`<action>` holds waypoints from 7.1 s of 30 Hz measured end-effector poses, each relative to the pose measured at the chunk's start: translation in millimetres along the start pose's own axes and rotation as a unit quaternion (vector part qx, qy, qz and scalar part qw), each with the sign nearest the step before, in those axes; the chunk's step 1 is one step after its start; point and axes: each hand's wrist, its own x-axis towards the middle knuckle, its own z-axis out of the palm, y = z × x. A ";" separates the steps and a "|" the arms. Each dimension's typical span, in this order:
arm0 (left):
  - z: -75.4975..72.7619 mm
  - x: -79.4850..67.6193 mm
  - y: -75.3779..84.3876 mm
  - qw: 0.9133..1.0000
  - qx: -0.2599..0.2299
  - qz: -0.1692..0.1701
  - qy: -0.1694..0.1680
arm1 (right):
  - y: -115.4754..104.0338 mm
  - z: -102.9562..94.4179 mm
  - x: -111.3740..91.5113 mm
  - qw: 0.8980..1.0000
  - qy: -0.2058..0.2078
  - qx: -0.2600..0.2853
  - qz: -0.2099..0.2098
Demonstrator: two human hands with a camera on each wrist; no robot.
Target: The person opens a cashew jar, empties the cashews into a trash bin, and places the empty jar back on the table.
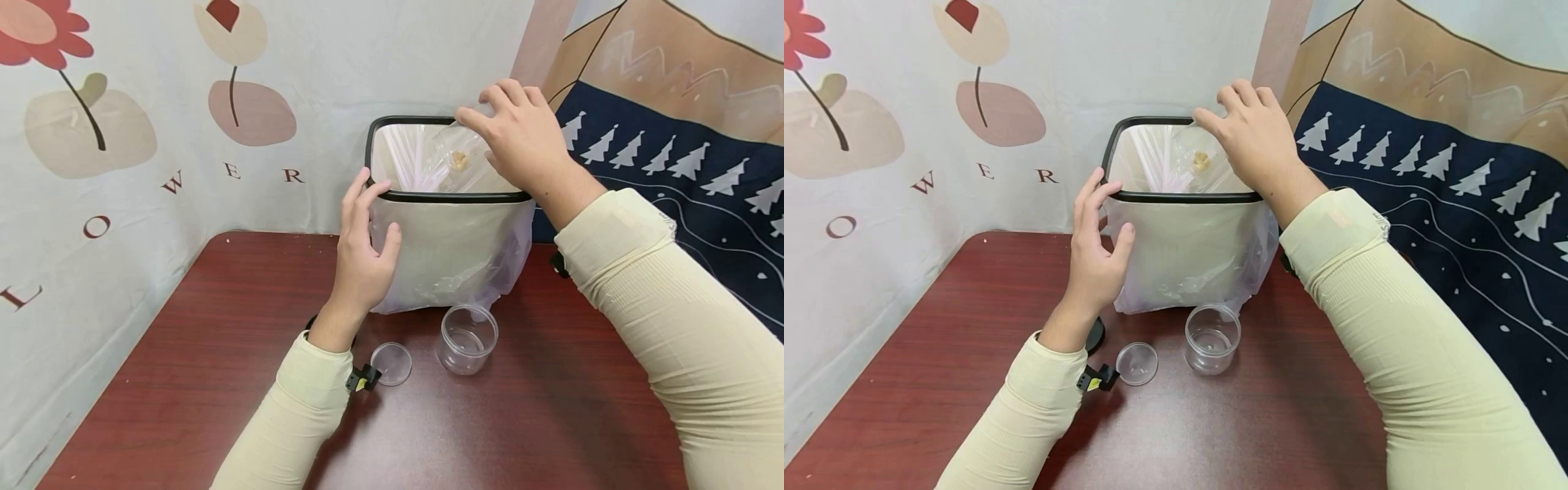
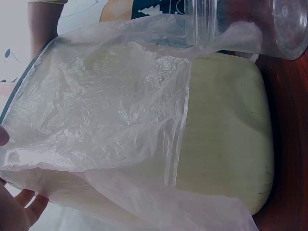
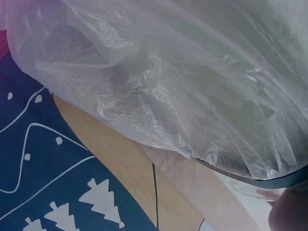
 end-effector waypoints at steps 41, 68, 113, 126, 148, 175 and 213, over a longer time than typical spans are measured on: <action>-0.5 -0.8 -1.7 1.000 -0.001 -0.001 0.001 | -1.0 -4.3 6.0 0.996 -0.014 -0.064 -0.059; -0.2 1.2 -1.7 1.000 -0.011 0.002 0.009 | 14.5 -16.4 -5.8 0.999 -0.002 -0.044 -0.007; 0.2 -4.2 -9.0 1.000 -0.005 -0.003 0.004 | 6.2 -12.2 -52.7 0.959 0.053 0.174 0.219; 2.3 -2.2 -6.2 1.000 -0.011 -0.002 0.010 | 10.5 -23.0 -61.4 0.931 0.059 0.245 0.265; 0.7 -1.8 -6.4 1.000 -0.005 -0.006 0.008 | 3.5 -30.1 -91.2 0.902 0.081 0.312 0.286; 1.6 -0.4 -8.1 1.000 0.000 0.001 0.006 | -6.2 -23.1 -123.6 0.860 0.079 0.375 0.337; 4.1 1.3 -7.8 1.000 -0.011 0.013 0.007 | -28.7 -6.7 -158.5 0.823 0.065 0.452 0.339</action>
